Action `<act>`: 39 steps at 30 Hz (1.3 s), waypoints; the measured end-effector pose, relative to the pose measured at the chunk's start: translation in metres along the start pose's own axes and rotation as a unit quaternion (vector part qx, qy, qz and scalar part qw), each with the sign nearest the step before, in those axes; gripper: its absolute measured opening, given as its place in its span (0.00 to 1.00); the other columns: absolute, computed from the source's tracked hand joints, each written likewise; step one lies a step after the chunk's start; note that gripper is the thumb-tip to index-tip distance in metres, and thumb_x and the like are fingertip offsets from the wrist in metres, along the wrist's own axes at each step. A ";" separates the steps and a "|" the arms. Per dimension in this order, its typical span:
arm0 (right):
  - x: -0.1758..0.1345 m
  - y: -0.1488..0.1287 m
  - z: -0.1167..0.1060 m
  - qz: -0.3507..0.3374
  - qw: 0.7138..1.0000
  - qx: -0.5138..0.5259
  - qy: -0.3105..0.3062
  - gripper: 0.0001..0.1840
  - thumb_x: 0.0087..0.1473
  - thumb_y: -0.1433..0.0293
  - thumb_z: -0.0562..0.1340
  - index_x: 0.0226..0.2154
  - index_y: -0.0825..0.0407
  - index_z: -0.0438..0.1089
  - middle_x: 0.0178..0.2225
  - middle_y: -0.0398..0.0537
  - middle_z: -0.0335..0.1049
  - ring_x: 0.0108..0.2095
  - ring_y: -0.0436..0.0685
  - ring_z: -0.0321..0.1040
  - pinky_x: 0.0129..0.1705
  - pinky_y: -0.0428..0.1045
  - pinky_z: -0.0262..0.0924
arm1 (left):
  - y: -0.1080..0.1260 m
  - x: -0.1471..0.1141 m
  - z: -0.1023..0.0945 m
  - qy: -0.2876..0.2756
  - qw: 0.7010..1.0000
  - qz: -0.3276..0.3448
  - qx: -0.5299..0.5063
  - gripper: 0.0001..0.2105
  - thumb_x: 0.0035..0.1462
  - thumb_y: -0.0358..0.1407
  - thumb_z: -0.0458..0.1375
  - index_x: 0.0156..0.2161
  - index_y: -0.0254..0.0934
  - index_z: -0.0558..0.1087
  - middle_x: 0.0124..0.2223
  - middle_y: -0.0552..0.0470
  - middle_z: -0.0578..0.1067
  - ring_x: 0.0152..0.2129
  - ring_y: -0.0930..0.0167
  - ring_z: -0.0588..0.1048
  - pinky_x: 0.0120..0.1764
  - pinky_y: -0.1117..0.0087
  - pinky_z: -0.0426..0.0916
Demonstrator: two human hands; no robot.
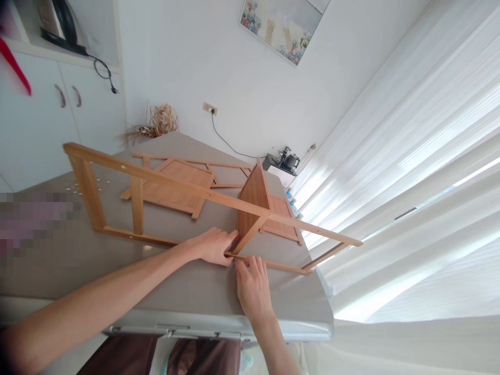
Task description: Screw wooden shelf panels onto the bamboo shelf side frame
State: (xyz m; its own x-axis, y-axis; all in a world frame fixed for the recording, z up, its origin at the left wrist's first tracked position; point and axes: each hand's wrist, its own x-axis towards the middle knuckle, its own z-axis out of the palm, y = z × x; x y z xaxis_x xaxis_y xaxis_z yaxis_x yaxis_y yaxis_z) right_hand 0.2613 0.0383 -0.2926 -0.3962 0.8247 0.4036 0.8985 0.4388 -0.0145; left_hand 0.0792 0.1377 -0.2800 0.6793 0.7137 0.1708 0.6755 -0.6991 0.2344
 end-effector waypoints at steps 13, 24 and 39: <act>-0.002 0.004 0.004 0.029 0.997 0.063 0.024 0.07 0.63 0.72 0.55 0.39 0.48 0.69 0.39 0.49 0.67 0.40 0.58 0.62 0.44 0.55 0.59 | 0.000 -0.001 -0.003 -0.011 1.000 -0.005 -0.020 0.24 0.46 0.50 0.57 0.45 0.37 0.65 0.35 0.43 0.79 0.30 0.55 0.79 0.29 0.61 0.69; -0.004 0.011 0.007 0.059 0.978 0.198 0.008 0.08 0.64 0.69 0.54 0.38 0.47 0.69 0.39 0.47 0.69 0.43 0.57 0.64 0.47 0.54 0.61 | -0.001 -0.001 -0.001 -0.006 1.000 -0.001 -0.017 0.24 0.47 0.50 0.56 0.46 0.37 0.64 0.35 0.43 0.79 0.30 0.55 0.79 0.29 0.62 0.68; -0.006 0.008 0.007 0.045 0.980 0.191 0.031 0.10 0.64 0.71 0.53 0.38 0.48 0.69 0.37 0.49 0.66 0.40 0.56 0.63 0.44 0.53 0.63 | 0.000 -0.001 -0.003 -0.014 0.999 -0.009 -0.027 0.23 0.47 0.50 0.58 0.44 0.38 0.64 0.34 0.45 0.79 0.29 0.56 0.79 0.29 0.63 0.68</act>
State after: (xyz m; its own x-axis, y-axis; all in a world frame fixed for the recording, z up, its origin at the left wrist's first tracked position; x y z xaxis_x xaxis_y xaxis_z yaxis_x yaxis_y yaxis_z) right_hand 0.2692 0.0395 -0.3011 -0.2959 0.8476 0.4405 0.7882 0.4771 -0.3886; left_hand 0.0777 0.1375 -0.2768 0.6754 0.7240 0.1402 0.6715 -0.6823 0.2889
